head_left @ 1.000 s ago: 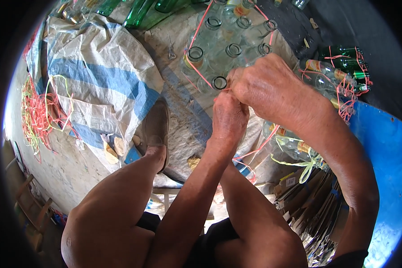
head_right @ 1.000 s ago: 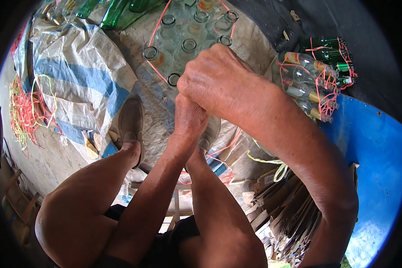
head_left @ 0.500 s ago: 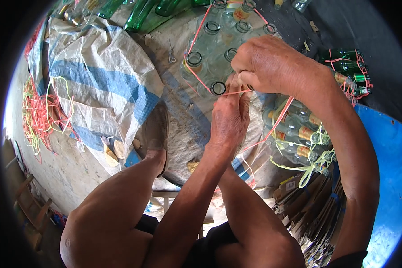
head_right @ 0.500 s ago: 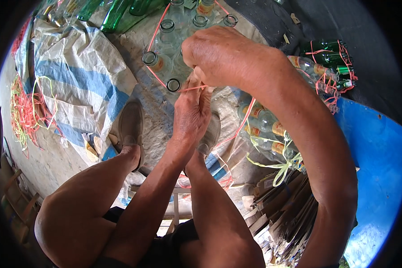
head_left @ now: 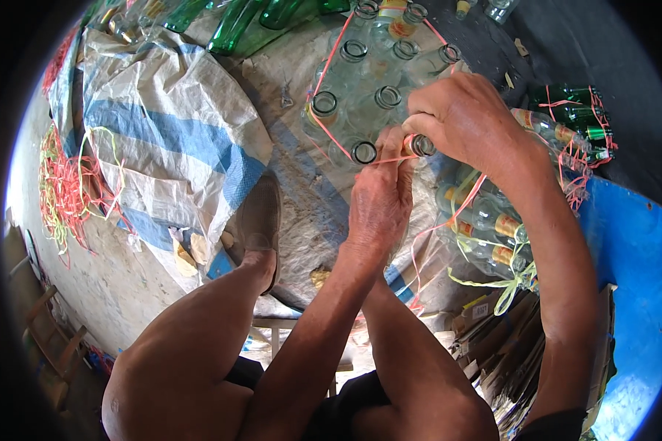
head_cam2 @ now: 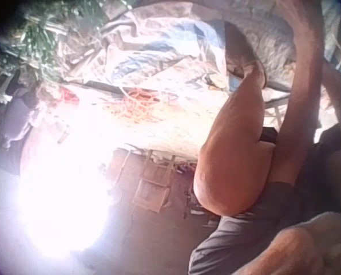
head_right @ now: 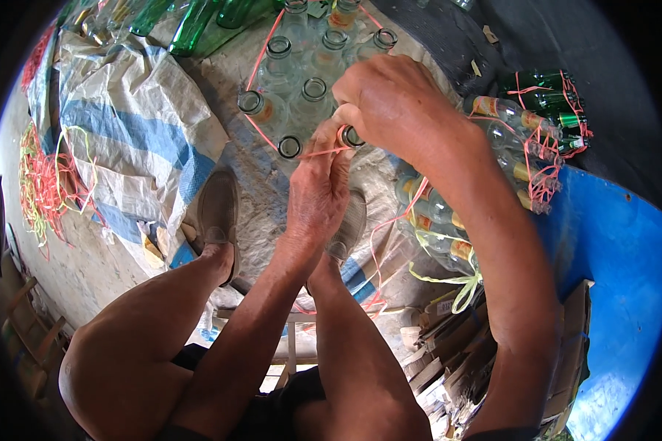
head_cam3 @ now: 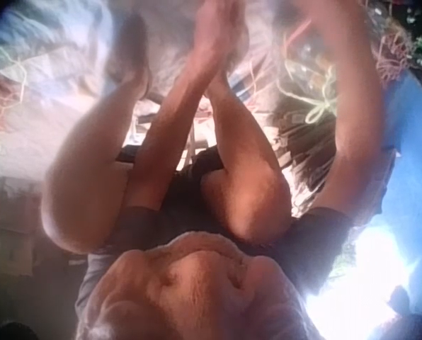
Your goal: The person ties several glass bottles together using pink plastic string while seated on the floor.
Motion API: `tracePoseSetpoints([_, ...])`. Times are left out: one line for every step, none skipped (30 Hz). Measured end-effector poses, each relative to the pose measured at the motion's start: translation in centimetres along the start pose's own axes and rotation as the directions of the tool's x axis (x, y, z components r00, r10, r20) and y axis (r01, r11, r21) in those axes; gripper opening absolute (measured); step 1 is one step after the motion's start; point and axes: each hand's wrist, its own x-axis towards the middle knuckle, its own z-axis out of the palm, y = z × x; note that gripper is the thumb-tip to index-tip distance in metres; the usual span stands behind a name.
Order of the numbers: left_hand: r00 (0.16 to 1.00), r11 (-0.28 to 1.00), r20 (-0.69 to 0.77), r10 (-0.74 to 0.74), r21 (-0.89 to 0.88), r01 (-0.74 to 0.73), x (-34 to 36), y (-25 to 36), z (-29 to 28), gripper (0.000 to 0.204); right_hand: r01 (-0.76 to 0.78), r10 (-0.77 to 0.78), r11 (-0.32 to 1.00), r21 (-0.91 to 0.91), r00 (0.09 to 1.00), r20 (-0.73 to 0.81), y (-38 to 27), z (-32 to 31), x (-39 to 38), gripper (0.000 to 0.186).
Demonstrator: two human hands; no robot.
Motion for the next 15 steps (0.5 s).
tracePoseSetpoints([1.0, 1.0, -0.012, 0.019, 0.002, -0.019, 0.0, 0.0, 0.0, 0.036, 0.008, -0.007, 1.0, 0.007, 0.999, -0.053, -0.1, 0.1, -0.3, 0.021])
tracePoseSetpoints([1.0, 1.0, -0.013, 0.019, 0.004, -0.019, 0.0, 0.0, -0.1, 0.036, 0.016, -0.014, 1.0, 0.015, 0.994, -0.106, -0.3, 0.2, -0.5, 0.021])
tracePoseSetpoints([0.999, 0.999, 0.023, -0.045, -0.01, 0.046, -0.1, 0.1, -0.2, 0.04, 0.017, -0.015, 1.0, 0.014, 0.994, -0.106, -0.4, 0.2, -0.8, 0.021])
tracePoseSetpoints([0.992, 0.994, 0.061, -0.109, -0.022, 0.11, 0.0, 0.2, -0.3, 0.043, -0.042, 0.046, 0.999, 0.035, 0.993, -0.109, -0.6, 0.2, -1.1, 0.021])
tracePoseSetpoints([0.992, 0.994, 0.06, -0.108, -0.022, 0.11, 0.0, 0.1, -0.2, 0.043, -0.101, 0.106, 0.993, 0.055, 0.988, -0.111, -0.7, 0.2, -1.5, 0.02])
tracePoseSetpoints([0.995, 0.996, 0.052, -0.087, -0.015, 0.087, 0.0, 0.1, -0.2, 0.042, -0.1, 0.106, 0.993, 0.055, 0.988, -0.112, -0.7, 0.5, -1.9, 0.02])
tracePoseSetpoints([0.997, 0.998, 0.045, -0.064, -0.007, 0.065, 0.0, 0.1, -0.2, 0.041, -0.129, 0.142, 0.988, 0.083, 0.975, -0.171, -0.6, 1.1, -2.4, 0.02])
tracePoseSetpoints([0.997, 0.998, 0.044, -0.063, -0.006, 0.064, -0.1, 0.1, -0.2, 0.041, -0.157, 0.179, 0.981, 0.112, 0.957, -0.228, -0.6, 1.7, -2.9, 0.019])
tracePoseSetpoints([0.996, 0.997, 0.046, -0.077, -0.001, 0.077, -0.1, 0.1, -0.3, 0.04, -0.156, 0.179, 0.981, 0.116, 0.957, -0.228, -1.0, 2.3, -3.3, 0.019])
tracePoseSetpoints([0.995, 0.996, 0.047, -0.091, 0.005, 0.091, -0.1, 0.1, -0.4, 0.039, -0.198, 0.239, 0.967, 0.162, 0.926, -0.294, -1.4, 2.9, -3.7, 0.018])
tracePoseSetpoints([0.995, 0.996, 0.048, -0.093, 0.009, 0.093, -0.1, 0.1, -0.5, 0.039, -0.235, 0.299, 0.949, 0.212, 0.886, -0.355, -1.9, 3.4, -4.2, 0.017])
tracePoseSetpoints([0.994, 0.995, 0.052, -0.095, 0.007, 0.095, -0.1, 0.3, -0.3, 0.039, -0.241, 0.303, 0.948, 0.207, 0.885, -0.354, -2.5, 3.7, -4.9, 0.017])
tracePoseSetpoints([0.993, 0.995, 0.055, -0.1, 0.014, 0.099, -0.1, 0.1, -0.2, 0.039, -0.318, 0.396, 0.915, 0.249, 0.827, -0.4, -3.4, 4.3, -5.4, 0.016])
tracePoseSetpoints([0.993, 0.995, 0.059, -0.101, 0.016, 0.1, -0.1, 0.0, -0.2, 0.039, -0.389, 0.485, 0.873, 0.294, 0.756, -0.439, -4.0, 5.0, -5.9, 0.014])
tracePoseSetpoints([0.996, 0.997, 0.051, -0.071, 0.001, 0.071, -0.2, -0.2, -0.1, 0.036, -0.366, 0.492, 0.867, 0.339, 0.736, -0.465, -4.2, 5.8, -6.4, 0.011])
